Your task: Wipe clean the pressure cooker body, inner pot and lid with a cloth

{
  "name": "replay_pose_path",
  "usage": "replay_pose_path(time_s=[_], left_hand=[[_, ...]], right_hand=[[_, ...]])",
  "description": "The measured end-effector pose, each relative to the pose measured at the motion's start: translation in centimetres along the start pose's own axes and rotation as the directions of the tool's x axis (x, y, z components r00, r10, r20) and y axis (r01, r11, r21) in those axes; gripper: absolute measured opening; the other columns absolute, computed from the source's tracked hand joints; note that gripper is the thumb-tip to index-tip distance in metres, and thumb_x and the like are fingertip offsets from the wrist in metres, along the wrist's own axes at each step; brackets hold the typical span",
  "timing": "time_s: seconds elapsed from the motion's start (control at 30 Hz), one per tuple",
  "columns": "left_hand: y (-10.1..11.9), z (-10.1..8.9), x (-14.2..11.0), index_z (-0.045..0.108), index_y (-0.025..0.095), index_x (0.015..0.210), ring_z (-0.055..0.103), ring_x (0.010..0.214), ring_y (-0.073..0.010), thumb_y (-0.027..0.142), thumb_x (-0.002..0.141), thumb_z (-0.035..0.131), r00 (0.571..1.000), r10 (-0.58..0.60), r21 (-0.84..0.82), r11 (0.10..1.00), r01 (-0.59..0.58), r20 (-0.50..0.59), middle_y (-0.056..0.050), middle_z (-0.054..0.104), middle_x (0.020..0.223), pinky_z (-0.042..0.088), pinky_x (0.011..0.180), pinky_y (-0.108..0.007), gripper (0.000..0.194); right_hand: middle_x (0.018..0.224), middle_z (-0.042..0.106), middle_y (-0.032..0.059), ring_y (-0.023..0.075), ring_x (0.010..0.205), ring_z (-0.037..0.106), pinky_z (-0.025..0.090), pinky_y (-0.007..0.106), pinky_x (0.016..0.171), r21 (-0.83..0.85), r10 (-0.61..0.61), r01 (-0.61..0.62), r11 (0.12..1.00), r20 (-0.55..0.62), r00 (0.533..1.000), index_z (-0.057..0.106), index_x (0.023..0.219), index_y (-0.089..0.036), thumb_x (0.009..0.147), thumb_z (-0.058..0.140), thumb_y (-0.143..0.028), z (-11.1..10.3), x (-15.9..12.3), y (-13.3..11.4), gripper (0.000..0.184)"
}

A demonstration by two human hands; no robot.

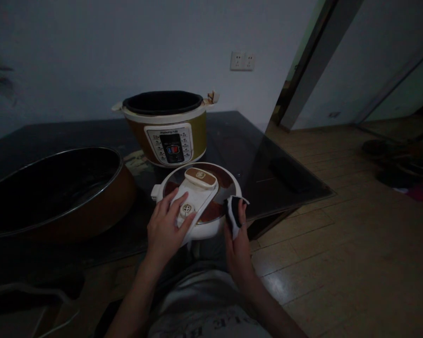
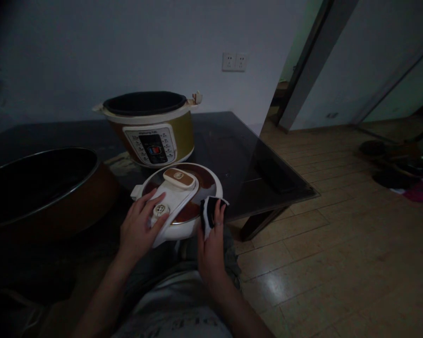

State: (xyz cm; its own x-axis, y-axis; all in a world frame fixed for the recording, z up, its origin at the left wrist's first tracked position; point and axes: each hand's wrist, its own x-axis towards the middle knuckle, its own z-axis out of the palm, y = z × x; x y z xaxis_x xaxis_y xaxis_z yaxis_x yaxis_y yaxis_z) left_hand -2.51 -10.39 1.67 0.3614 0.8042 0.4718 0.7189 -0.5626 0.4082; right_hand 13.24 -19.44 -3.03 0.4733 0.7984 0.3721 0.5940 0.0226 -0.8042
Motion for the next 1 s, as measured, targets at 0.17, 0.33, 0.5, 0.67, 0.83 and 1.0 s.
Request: replay_pose_path(time_s=[0.17,0.33,0.5,0.67,0.83,1.0], left_hand=[[-0.1,0.0,0.1,0.053,0.022,0.127,0.048,0.120,-0.0263,0.043,0.088,0.050,1.000,0.001,-0.014,1.000,-0.001,0.007,-0.009,0.050,0.134,0.041,0.100,-0.043,0.044],[0.0,0.0,0.1,0.053,0.023,0.127,0.048,0.121,-0.0265,0.043,0.088,0.050,1.000,-0.008,-0.018,1.000,0.008,0.010,-0.009,0.050,0.135,0.041,0.100,-0.043,0.044],[0.2,0.0,0.1,0.054,0.022,0.126,0.049,0.120,-0.0265,0.044,0.088,0.050,1.000,0.008,-0.026,1.000,-0.008,-0.010,-0.010,0.050,0.134,0.041,0.101,-0.043,0.045],[0.0,0.1,0.0,0.055,0.022,0.125,0.049,0.120,-0.0260,0.042,0.087,0.052,1.000,0.003,-0.039,0.999,-0.003,-0.015,-0.009,0.051,0.134,0.041,0.101,-0.042,0.043],[-0.1,0.1,0.1,0.056,0.021,0.125,0.049,0.120,-0.0261,0.042,0.087,0.052,1.000,0.003,-0.034,0.999,-0.004,-0.013,-0.010,0.051,0.134,0.041,0.101,-0.042,0.044],[0.6,0.6,0.0,0.055,0.022,0.125,0.049,0.121,-0.0258,0.040,0.086,0.054,0.999,-0.007,-0.044,0.999,0.005,-0.049,-0.010,0.050,0.135,0.042,0.101,-0.042,0.044]], right_hand=[[0.156,0.013,0.0071,0.0297,0.143,-0.007,0.028,0.061,0.107,-0.118,-0.386,0.411,0.904,0.183,0.904,0.005,0.150,-0.019,0.090,0.037,-0.019,3.1,-4.5,-0.6,0.069],[0.153,0.027,0.0087,0.0307,0.143,-0.006,0.028,0.061,0.108,-0.211,-0.447,0.497,0.842,0.246,0.860,0.012,0.150,-0.016,0.083,0.045,-0.018,4.0,-4.5,0.3,0.075],[0.148,0.036,0.0078,0.0277,0.144,0.010,0.023,0.061,0.110,-0.221,-0.382,0.394,0.892,0.098,0.919,0.016,0.149,-0.023,0.088,0.043,-0.020,1.5,-1.3,0.3,0.066],[0.144,0.043,0.0067,0.0245,0.141,0.023,0.023,0.058,0.112,-0.183,-0.270,0.279,0.943,0.075,0.960,0.032,0.143,-0.024,0.092,0.039,-0.023,-0.5,5.0,0.6,0.052],[0.143,0.044,0.0088,0.0259,0.140,0.024,0.025,0.056,0.111,-0.124,-0.193,0.211,0.970,0.146,0.970,0.045,0.135,-0.020,0.092,0.038,-0.026,-0.9,9.0,2.0,0.044],[0.142,0.046,0.0065,0.0248,0.140,0.025,0.018,0.062,0.111,-0.151,-0.330,0.346,0.926,0.125,0.936,0.037,0.139,-0.026,0.092,0.039,-0.023,-0.9,5.3,0.7,0.047]])
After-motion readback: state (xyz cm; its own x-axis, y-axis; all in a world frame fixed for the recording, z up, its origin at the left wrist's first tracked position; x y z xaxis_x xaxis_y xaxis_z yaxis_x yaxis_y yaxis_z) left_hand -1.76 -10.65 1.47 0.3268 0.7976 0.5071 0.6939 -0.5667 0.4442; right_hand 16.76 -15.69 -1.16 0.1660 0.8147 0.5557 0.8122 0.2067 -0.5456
